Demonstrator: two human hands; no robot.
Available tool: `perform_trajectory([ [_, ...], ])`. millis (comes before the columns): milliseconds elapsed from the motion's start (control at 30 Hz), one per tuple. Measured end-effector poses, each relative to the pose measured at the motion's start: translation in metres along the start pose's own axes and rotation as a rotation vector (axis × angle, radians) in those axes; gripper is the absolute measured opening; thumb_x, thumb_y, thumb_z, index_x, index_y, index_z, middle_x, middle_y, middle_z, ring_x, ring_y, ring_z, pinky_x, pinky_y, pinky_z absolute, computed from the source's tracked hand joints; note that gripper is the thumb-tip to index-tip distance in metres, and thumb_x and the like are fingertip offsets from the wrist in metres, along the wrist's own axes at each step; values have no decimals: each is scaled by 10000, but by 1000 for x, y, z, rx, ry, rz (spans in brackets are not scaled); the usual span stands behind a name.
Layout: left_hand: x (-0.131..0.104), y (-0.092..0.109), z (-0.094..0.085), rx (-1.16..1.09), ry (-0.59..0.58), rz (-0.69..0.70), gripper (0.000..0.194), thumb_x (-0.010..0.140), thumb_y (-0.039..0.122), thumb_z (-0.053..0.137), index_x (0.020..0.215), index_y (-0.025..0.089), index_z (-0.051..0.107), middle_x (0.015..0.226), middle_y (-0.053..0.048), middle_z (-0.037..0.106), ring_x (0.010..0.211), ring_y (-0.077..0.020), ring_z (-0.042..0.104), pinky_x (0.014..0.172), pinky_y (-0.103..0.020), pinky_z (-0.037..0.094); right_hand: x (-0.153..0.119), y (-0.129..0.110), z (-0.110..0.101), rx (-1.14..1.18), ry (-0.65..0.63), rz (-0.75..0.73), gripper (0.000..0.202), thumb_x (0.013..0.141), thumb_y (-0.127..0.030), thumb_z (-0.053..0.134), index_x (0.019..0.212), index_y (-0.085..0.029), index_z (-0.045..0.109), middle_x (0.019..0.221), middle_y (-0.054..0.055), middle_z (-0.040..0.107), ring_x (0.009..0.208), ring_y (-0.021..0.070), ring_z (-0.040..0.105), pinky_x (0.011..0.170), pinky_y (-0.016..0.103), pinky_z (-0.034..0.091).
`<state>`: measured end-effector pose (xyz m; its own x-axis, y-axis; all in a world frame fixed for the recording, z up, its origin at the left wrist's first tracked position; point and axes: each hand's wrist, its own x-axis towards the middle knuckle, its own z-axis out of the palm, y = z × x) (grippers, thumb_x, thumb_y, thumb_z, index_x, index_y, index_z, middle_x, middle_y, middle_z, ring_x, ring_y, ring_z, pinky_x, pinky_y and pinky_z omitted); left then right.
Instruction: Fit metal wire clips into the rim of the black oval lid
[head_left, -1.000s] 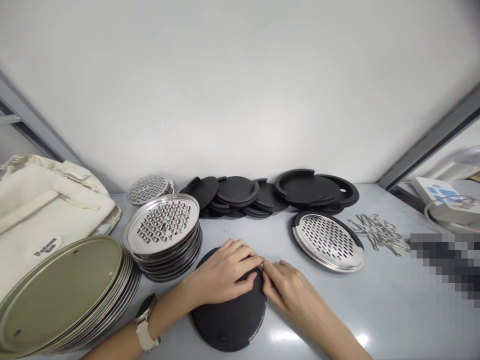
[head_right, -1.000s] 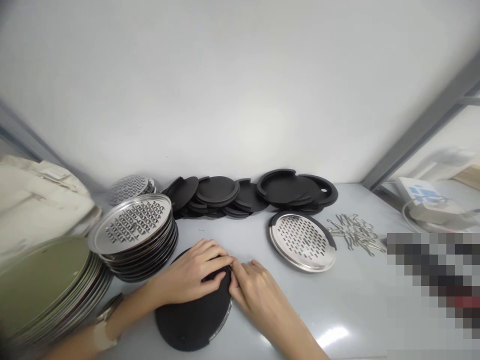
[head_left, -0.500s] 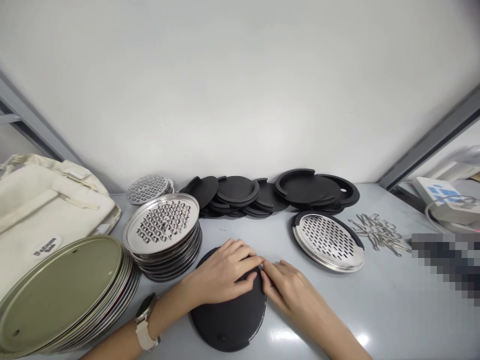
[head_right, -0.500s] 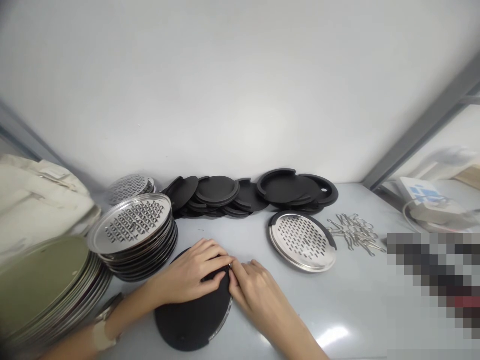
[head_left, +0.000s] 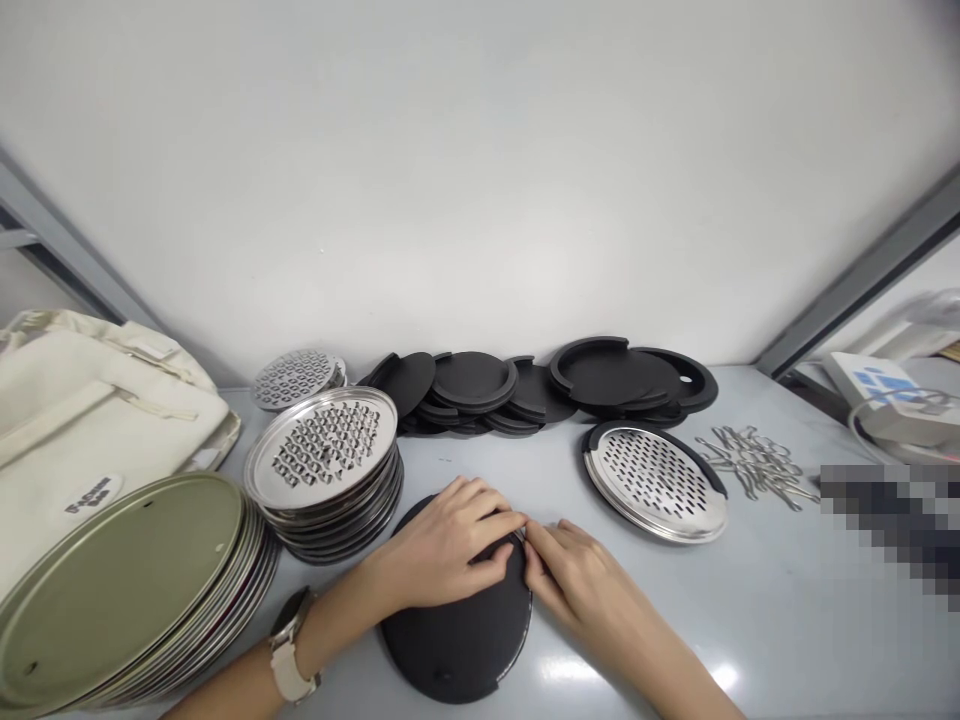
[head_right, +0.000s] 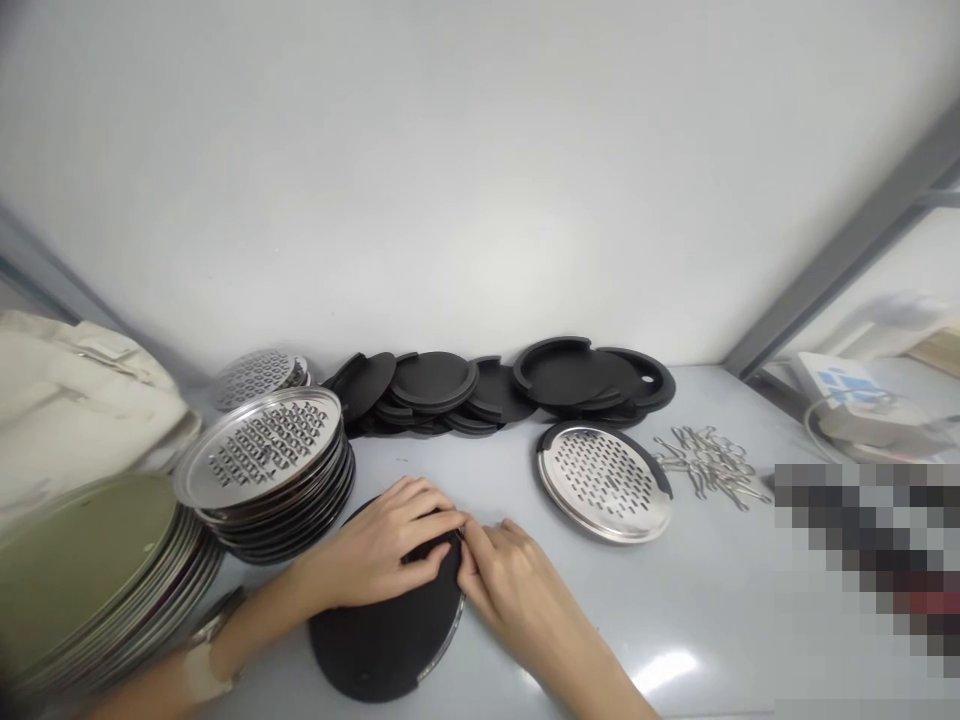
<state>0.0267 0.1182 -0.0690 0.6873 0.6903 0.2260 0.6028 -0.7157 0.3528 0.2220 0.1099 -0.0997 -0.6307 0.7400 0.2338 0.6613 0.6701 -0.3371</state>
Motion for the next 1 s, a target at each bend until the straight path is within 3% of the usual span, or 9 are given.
perform_trajectory([
  [1000, -1, 0, 0, 5, 13, 15, 227, 874, 175, 463, 1090, 175, 532, 986, -52, 550, 960, -193, 476, 871, -345, 380, -1, -2, -1, -15, 29, -5, 111, 887, -114, 380, 867, -197, 452, 619, -21, 516, 576, 165, 517, 554, 275, 335],
])
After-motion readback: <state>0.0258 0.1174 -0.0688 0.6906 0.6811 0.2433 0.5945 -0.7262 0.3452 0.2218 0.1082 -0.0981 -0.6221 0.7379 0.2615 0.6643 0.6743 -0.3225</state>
